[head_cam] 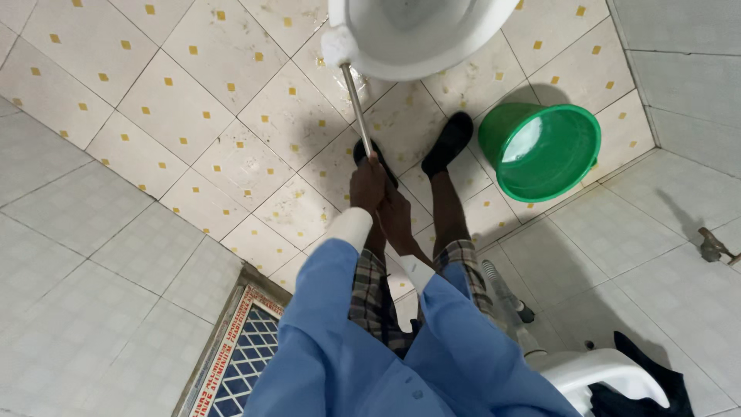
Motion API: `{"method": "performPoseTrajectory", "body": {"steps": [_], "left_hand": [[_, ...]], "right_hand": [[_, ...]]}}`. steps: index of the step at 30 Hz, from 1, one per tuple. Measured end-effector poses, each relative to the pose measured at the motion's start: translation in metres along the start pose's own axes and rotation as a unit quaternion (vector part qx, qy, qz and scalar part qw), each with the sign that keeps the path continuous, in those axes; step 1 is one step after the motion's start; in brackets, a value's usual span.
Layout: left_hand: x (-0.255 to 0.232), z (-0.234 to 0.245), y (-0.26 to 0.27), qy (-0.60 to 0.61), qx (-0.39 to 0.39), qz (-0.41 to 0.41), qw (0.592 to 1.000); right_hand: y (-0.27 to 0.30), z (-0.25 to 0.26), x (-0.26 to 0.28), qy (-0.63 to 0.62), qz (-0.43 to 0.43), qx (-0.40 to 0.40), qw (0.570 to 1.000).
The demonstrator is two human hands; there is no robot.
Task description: The person scrubs the inside of a white toilet bowl using a long-handled toilet brush. They repeatedly dip the brush into a green bucket of water and scrub the bowl's interior surfaces.
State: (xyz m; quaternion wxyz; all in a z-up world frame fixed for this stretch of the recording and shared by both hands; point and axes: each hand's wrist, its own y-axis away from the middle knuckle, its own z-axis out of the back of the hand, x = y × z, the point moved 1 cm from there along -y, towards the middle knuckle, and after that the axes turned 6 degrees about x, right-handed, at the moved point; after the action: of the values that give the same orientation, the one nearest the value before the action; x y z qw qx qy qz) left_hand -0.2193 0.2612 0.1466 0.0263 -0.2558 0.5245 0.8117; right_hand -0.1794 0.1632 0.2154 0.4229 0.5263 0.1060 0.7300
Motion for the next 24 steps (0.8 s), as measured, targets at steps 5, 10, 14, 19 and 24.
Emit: {"method": "performPoseTrajectory", "body": {"steps": [5,10,14,19,24], "left_hand": [[0.025,-0.054,0.015,-0.284,-0.022,-0.177,0.942],[0.023,-0.121,0.046,-0.223,-0.003,-0.189,0.956],[0.013,-0.095,0.03,-0.334,-0.1,-0.229,0.909],[-0.002,-0.063,0.029,-0.051,-0.016,-0.024,0.998],[-0.021,-0.128,0.03,-0.387,-0.019,-0.275,0.88]], "right_hand": [[0.037,0.021,-0.003,-0.093,-0.077,-0.006,0.993],[0.072,0.065,-0.025,-0.155,0.013,-0.043,0.987],[0.047,0.07,-0.027,-0.187,-0.022,0.022,0.982],[0.027,0.057,-0.023,-0.109,-0.073,0.018,0.991],[0.054,0.064,-0.107,-0.194,0.059,-0.073,0.976]]}}
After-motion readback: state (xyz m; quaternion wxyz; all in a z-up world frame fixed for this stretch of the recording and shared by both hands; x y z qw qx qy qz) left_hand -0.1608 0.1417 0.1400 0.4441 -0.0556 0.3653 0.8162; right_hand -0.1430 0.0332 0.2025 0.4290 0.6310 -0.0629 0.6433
